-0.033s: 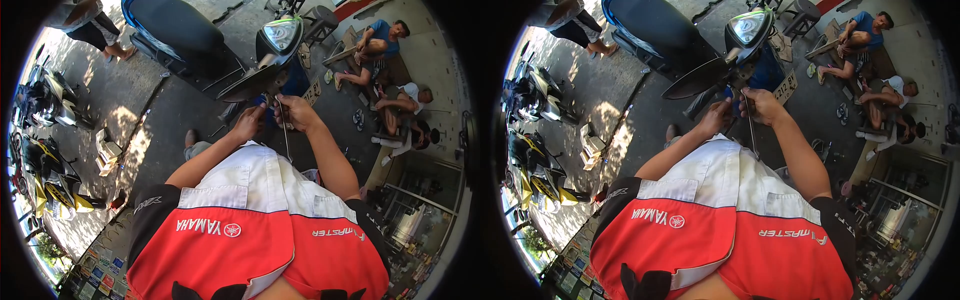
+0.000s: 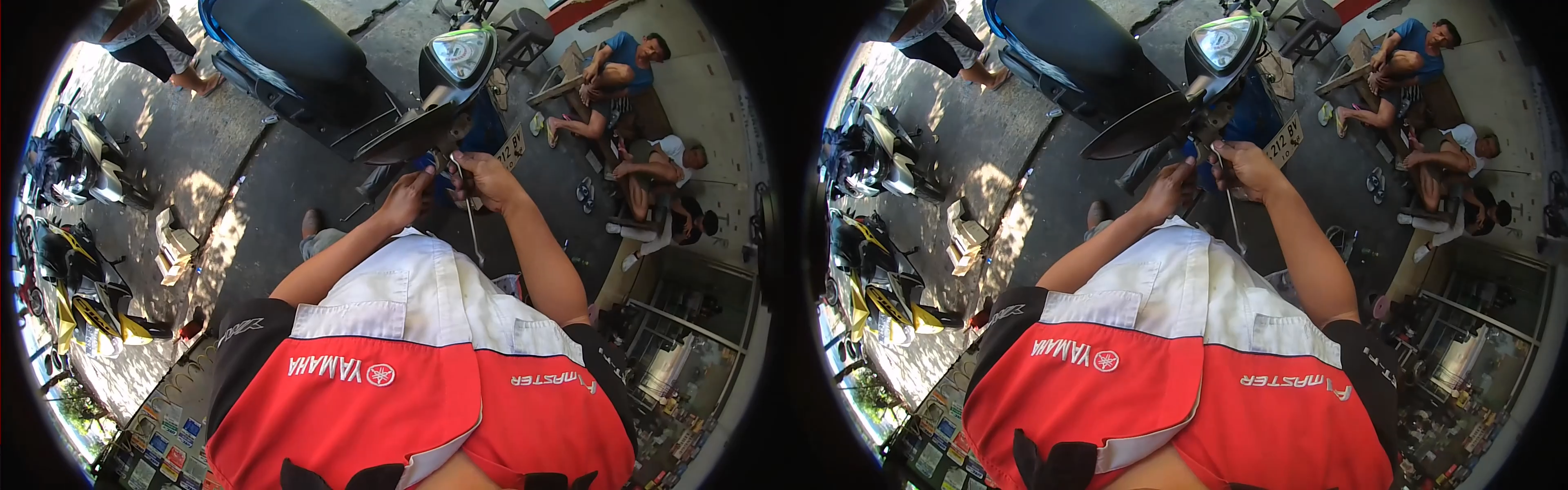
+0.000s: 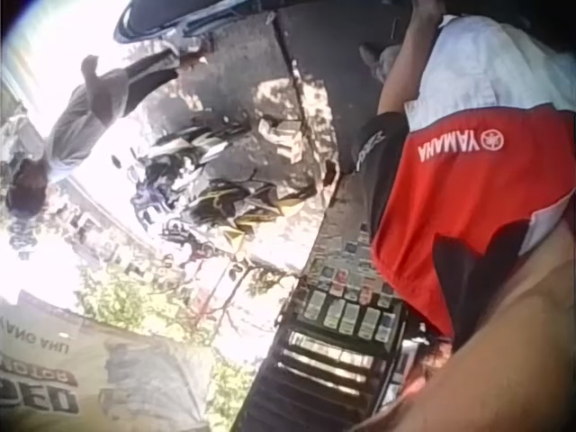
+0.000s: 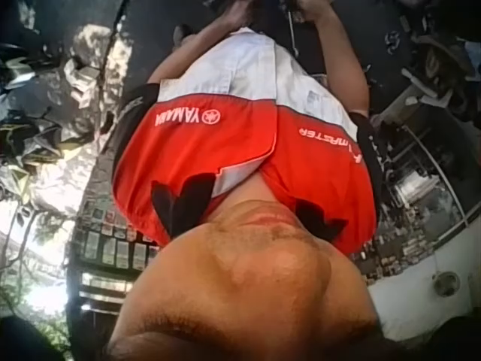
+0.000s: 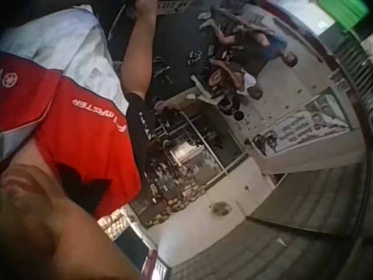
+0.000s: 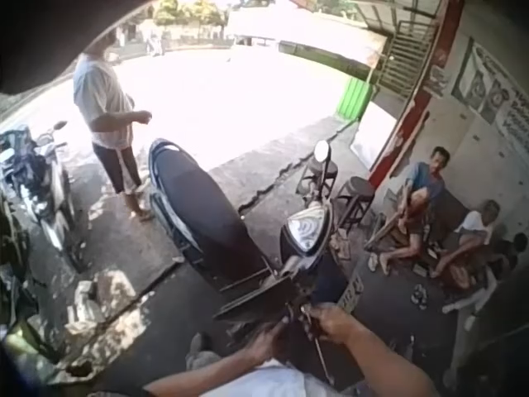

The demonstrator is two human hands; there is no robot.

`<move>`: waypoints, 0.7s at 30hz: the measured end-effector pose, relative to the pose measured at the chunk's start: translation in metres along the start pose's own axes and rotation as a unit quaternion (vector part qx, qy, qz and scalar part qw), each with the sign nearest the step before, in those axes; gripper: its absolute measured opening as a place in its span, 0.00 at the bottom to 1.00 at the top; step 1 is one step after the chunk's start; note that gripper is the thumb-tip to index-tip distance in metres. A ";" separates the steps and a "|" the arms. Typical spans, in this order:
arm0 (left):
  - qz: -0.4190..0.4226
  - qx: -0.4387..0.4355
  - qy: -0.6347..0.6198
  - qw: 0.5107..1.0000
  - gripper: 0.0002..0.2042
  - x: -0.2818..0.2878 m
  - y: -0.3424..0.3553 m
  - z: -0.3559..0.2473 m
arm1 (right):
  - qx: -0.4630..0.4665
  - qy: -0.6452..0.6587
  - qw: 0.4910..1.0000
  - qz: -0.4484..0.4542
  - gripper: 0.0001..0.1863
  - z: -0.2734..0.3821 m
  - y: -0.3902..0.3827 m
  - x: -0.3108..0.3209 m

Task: Repairing and servicing the front assembly of a motorcycle using hand tools.

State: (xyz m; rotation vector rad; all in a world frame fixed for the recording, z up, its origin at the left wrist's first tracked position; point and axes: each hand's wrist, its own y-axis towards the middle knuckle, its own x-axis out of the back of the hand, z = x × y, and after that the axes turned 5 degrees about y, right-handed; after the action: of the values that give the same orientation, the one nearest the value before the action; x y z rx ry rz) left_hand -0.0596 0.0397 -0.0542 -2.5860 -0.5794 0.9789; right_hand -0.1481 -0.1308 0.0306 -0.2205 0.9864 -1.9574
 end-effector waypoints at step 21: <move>0.009 -0.004 0.006 1.000 0.20 0.004 0.002 0.006 | 0.010 -0.043 0.999 -0.029 0.18 0.006 0.000 -0.007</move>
State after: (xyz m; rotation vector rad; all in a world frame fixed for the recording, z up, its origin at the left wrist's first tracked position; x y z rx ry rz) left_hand -0.0607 0.0410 -0.0614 -2.6066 -0.5590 0.9676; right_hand -0.1417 -0.1286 0.0361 -0.3227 0.9137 -1.9918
